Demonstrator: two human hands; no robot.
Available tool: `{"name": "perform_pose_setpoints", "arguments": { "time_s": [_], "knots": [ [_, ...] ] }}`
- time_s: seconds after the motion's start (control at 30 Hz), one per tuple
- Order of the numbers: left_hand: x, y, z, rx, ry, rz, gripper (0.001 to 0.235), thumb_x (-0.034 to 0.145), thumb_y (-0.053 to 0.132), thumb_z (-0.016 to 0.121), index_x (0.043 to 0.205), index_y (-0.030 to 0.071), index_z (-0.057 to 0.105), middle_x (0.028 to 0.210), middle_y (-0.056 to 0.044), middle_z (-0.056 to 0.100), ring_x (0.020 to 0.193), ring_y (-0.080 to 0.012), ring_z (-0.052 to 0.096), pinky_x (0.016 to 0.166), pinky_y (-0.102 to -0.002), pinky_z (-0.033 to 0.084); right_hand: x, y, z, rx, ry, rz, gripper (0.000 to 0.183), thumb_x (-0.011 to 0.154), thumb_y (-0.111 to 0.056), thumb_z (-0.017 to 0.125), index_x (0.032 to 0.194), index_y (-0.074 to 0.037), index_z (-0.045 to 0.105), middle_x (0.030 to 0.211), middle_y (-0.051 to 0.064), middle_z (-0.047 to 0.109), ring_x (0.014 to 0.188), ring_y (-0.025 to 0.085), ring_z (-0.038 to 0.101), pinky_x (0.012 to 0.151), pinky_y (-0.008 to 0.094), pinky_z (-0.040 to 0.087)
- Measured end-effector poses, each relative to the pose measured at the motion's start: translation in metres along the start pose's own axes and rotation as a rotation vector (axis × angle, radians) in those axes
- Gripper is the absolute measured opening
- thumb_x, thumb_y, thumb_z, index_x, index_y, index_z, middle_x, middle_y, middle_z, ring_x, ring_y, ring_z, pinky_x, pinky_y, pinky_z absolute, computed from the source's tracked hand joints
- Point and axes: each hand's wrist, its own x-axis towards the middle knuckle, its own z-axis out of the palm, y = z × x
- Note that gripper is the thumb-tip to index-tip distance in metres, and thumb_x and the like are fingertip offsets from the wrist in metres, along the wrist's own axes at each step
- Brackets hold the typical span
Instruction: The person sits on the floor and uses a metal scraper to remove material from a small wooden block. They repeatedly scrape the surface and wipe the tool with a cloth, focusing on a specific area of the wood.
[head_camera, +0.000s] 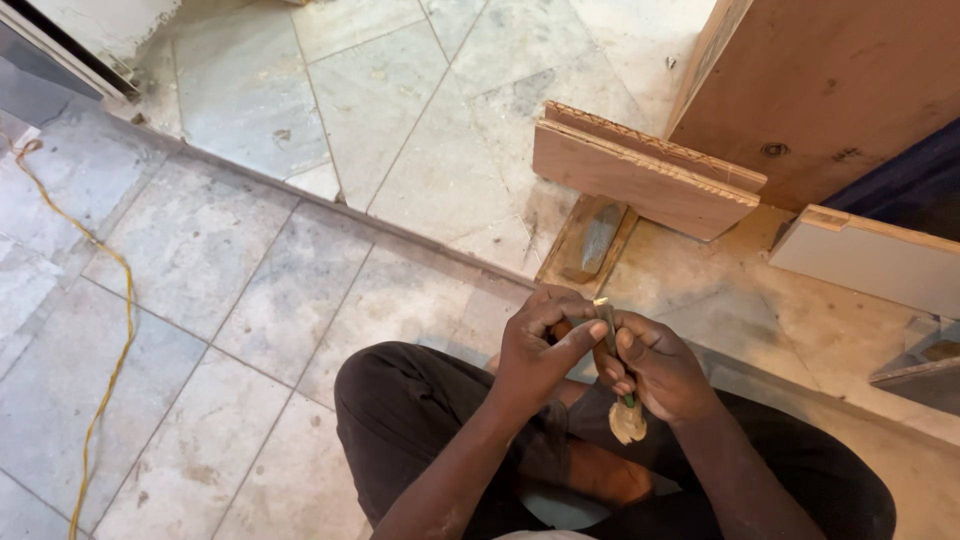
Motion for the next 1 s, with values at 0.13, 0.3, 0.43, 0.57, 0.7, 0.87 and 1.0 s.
{"name": "perform_pose_setpoints", "arguments": {
  "time_s": [0.13, 0.3, 0.43, 0.57, 0.7, 0.87, 1.0],
  "knots": [
    [-0.002, -0.005, 0.003, -0.009, 0.007, 0.009, 0.015, 0.096, 0.013, 0.077, 0.103, -0.001, 0.074, 0.105, -0.004, 0.064, 0.092, -0.0084, 0.062, 0.078, -0.024, 0.050, -0.001, 0.003, -0.002, 0.027, -0.024, -0.017, 0.053, 0.102, -0.049, 0.058, 0.114, 0.003, 0.061, 0.070, 0.002, 0.053, 0.058, 0.009, 0.048, 0.054, 0.025, 0.042],
    [-0.006, -0.001, 0.007, -0.082, 0.053, -0.009, 0.012, 0.094, 0.011, 0.076, 0.097, 0.000, 0.071, 0.102, -0.002, 0.062, 0.088, -0.0063, 0.064, 0.075, -0.022, 0.052, 0.001, 0.006, 0.002, 0.068, -0.042, -0.024, 0.053, 0.101, -0.049, 0.060, 0.115, 0.001, 0.060, 0.068, 0.002, 0.055, 0.057, 0.010, 0.050, 0.054, 0.026, 0.043],
    [-0.008, 0.005, 0.009, -0.021, 0.101, 0.024, 0.010, 0.093, 0.008, 0.077, 0.095, -0.001, 0.072, 0.099, -0.003, 0.062, 0.085, -0.0072, 0.062, 0.073, -0.023, 0.050, 0.003, 0.003, 0.009, 0.123, -0.054, -0.021, 0.048, 0.100, -0.047, 0.063, 0.116, -0.002, 0.056, 0.068, 0.004, 0.058, 0.055, 0.011, 0.051, 0.053, 0.026, 0.043],
    [-0.011, 0.007, 0.009, 0.001, 0.125, 0.073, 0.010, 0.093, 0.006, 0.076, 0.095, -0.002, 0.071, 0.102, -0.005, 0.060, 0.088, -0.0085, 0.062, 0.075, -0.023, 0.051, 0.004, 0.004, 0.010, 0.146, -0.089, -0.040, 0.044, 0.102, -0.045, 0.064, 0.112, -0.003, 0.055, 0.069, 0.006, 0.060, 0.058, 0.013, 0.054, 0.054, 0.026, 0.044],
    [-0.011, 0.006, 0.010, -0.074, 0.108, 0.063, 0.009, 0.095, 0.004, 0.074, 0.096, -0.003, 0.069, 0.103, -0.006, 0.059, 0.087, -0.0093, 0.064, 0.075, -0.024, 0.053, 0.004, 0.006, 0.009, 0.117, -0.080, -0.054, 0.044, 0.101, -0.044, 0.063, 0.115, -0.003, 0.056, 0.071, 0.006, 0.061, 0.060, 0.013, 0.057, 0.056, 0.026, 0.046],
    [-0.011, 0.003, 0.008, -0.334, 0.060, -0.121, 0.010, 0.096, 0.004, 0.070, 0.099, -0.005, 0.066, 0.097, -0.011, 0.063, 0.069, -0.0128, 0.069, 0.060, -0.028, 0.057, 0.006, 0.009, 0.005, 0.095, -0.083, -0.073, 0.040, 0.104, -0.041, 0.062, 0.114, -0.003, 0.057, 0.074, 0.007, 0.063, 0.062, 0.013, 0.059, 0.057, 0.027, 0.048],
    [-0.007, -0.015, 0.002, -0.285, 0.021, -0.043, 0.016, 0.101, 0.009, 0.071, 0.103, -0.006, 0.067, 0.108, -0.005, 0.064, 0.081, -0.0115, 0.069, 0.074, -0.027, 0.058, 0.010, 0.003, 0.002, -0.025, -0.032, 0.034, 0.041, 0.099, -0.043, 0.059, 0.111, -0.004, 0.061, 0.071, 0.005, 0.064, 0.058, 0.013, 0.062, 0.053, 0.030, 0.053]
  ]
}}
